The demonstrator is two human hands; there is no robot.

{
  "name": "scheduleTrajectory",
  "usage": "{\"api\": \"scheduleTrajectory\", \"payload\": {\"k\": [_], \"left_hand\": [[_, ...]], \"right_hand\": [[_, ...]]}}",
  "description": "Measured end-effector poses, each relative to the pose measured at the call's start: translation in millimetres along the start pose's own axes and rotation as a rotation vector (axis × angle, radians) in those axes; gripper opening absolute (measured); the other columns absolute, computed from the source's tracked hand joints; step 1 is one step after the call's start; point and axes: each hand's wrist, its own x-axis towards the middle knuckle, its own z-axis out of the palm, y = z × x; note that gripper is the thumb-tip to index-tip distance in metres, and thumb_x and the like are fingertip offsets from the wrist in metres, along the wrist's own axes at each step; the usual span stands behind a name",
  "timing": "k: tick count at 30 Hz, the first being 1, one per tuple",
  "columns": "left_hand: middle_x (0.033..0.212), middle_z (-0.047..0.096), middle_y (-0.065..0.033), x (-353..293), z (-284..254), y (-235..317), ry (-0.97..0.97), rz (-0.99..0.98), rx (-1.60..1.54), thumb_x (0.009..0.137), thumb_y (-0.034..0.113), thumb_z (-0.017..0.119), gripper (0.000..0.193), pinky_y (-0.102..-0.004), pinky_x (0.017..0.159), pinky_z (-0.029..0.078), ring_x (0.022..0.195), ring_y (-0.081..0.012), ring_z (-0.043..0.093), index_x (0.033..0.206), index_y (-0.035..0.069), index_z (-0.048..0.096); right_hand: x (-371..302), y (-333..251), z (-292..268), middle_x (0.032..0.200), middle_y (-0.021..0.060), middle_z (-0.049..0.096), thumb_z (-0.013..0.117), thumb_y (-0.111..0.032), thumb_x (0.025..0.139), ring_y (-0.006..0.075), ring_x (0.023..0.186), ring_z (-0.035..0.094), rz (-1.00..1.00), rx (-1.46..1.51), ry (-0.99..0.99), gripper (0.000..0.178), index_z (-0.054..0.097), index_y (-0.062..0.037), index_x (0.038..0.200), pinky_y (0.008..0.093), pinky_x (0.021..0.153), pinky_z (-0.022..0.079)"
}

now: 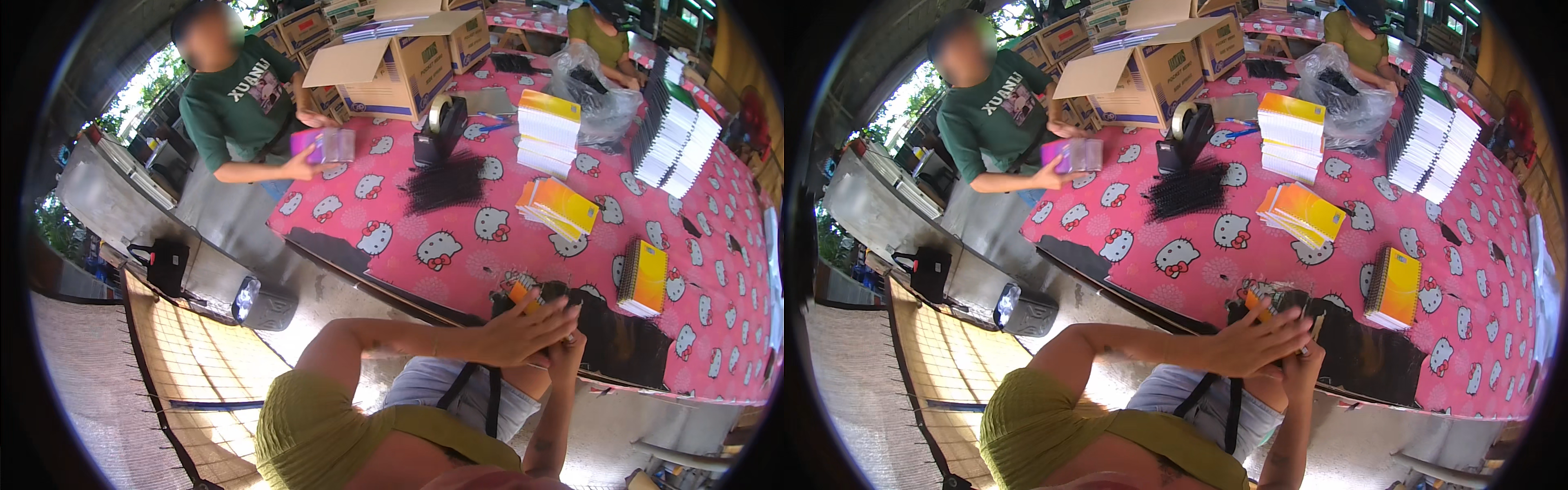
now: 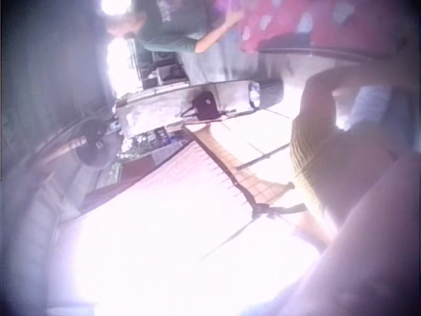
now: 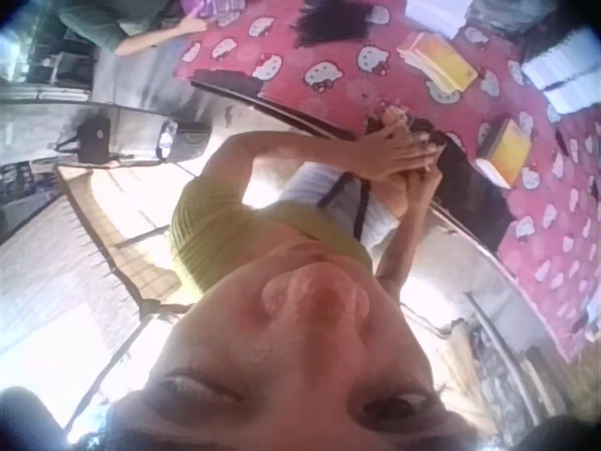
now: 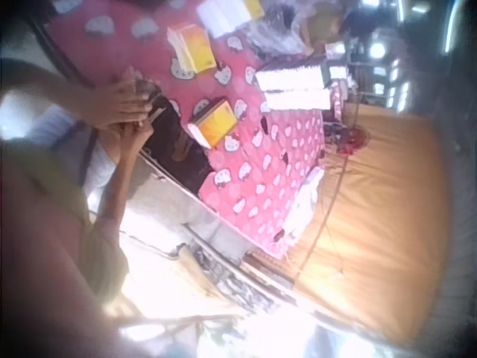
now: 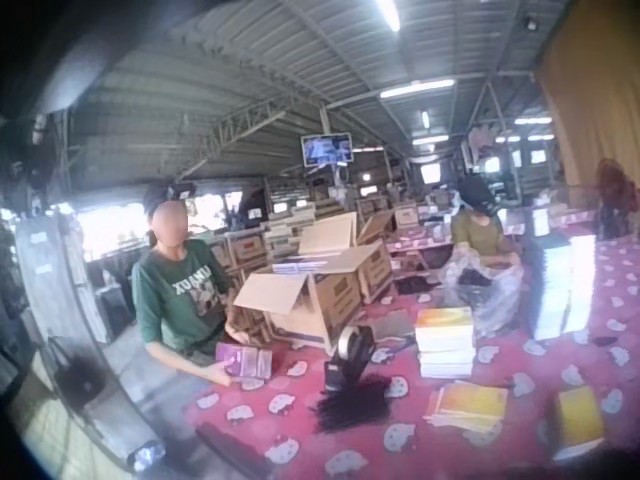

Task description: The person places a stack of notebooks onto a table, then picks up yellow notebooks one at a time and applies a thin adhesive strip or label to the spine of each one.

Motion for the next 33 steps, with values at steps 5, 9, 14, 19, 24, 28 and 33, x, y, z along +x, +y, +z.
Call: {"api": "scheduleTrajectory", "payload": {"k": [5,9,14,19,24,28,33], "left_hand": [[0.132,0.059,-0.0071,26.2,-20.0,-4.4,0.184,-0.015,-0.041,0.093,0.032,0.065,0.046,-0.0574,0.114,0.024,0.127,-0.0251,0.054,0.133,0.011,0.058],[0.106,0.063,-0.0023,32.1,-26.4,-21.4,0.161,0.049,-0.14,0.088,0.02,0.071,0.025,-0.0468,0.101,0.038,0.102,-0.0202,0.061,0.109,0.01,0.064],[0.101,0.062,-0.0025,36.4,-31.6,-18.7,0.135,-0.001,-0.237,0.086,0.018,0.072,0.023,-0.0384,0.084,0.043,0.095,-0.0209,0.06,0.106,0.01,0.064],[0.099,0.061,-0.0025,34.8,-31.1,-18.1,0.078,0.012,-0.232,0.087,0.021,0.072,0.025,-0.038,0.084,0.044,0.094,-0.0215,0.06,0.108,0.01,0.063],[0.097,0.061,-0.0023,38.3,-39.3,-16.2,0.111,-0.021,-0.224,0.089,0.026,0.07,0.027,-0.0375,0.083,0.044,0.093,-0.0213,0.06,0.109,0.01,0.063],[0.095,0.062,-0.0017,35.7,-34.5,-19.4,0.033,0.003,-0.145,0.09,0.029,0.068,0.028,-0.037,0.083,0.043,0.092,-0.0205,0.061,0.11,0.01,0.064],[0.092,0.062,-0.0009,35.9,-33.5,-17.8,0.08,-0.002,-0.101,0.09,0.03,0.067,0.027,-0.037,0.082,0.042,0.091,-0.0193,0.06,0.109,0.011,0.064]], "right_hand": [[0.1,7.3,-13.7,0.093,0.0116,0.071,0.066,-0.002,0.089,0.0102,0.087,0.062,-0.007,-0.051,-0.097,0.021,0.067,0.0034,0.11,0.0281,0.073,0.051],[3.9,-32.7,2.1,0.117,0.016,0.065,0.066,0.003,0.088,0.0179,0.102,0.064,-0.143,-0.302,0.068,0.029,0.065,0.0022,0.116,0.0305,0.086,0.052],[-26.9,-33.6,-6.6,0.12,0.0149,0.064,0.066,0.004,0.089,0.0211,0.105,0.064,-0.067,-0.171,0.203,0.03,0.064,0.001,0.119,0.0319,0.088,0.052],[-30.5,-32.3,-3.4,0.114,0.0114,0.064,0.063,0.001,0.095,0.0167,0.101,0.064,-0.073,-0.084,0.235,0.022,0.063,0.0019,0.117,0.0296,0.087,0.052],[-26.1,-29.2,-3.4,0.109,0.0117,0.067,0.066,0.001,0.093,0.0165,0.095,0.067,-0.114,-0.079,0.288,0.017,0.066,0.0021,0.11,0.0279,0.081,0.055],[-21.8,-35.2,-6.0,0.108,0.0108,0.066,0.067,0.002,0.092,0.0152,0.094,0.067,-0.051,-0.079,0.274,0.018,0.066,0.003,0.11,0.0278,0.081,0.057],[-23.7,-35.2,-12.5,0.106,0.0108,0.067,0.067,0.001,0.093,0.0137,0.092,0.067,0.007,-0.09,0.229,0.017,0.066,0.0037,0.11,0.0262,0.079,0.056]]}}
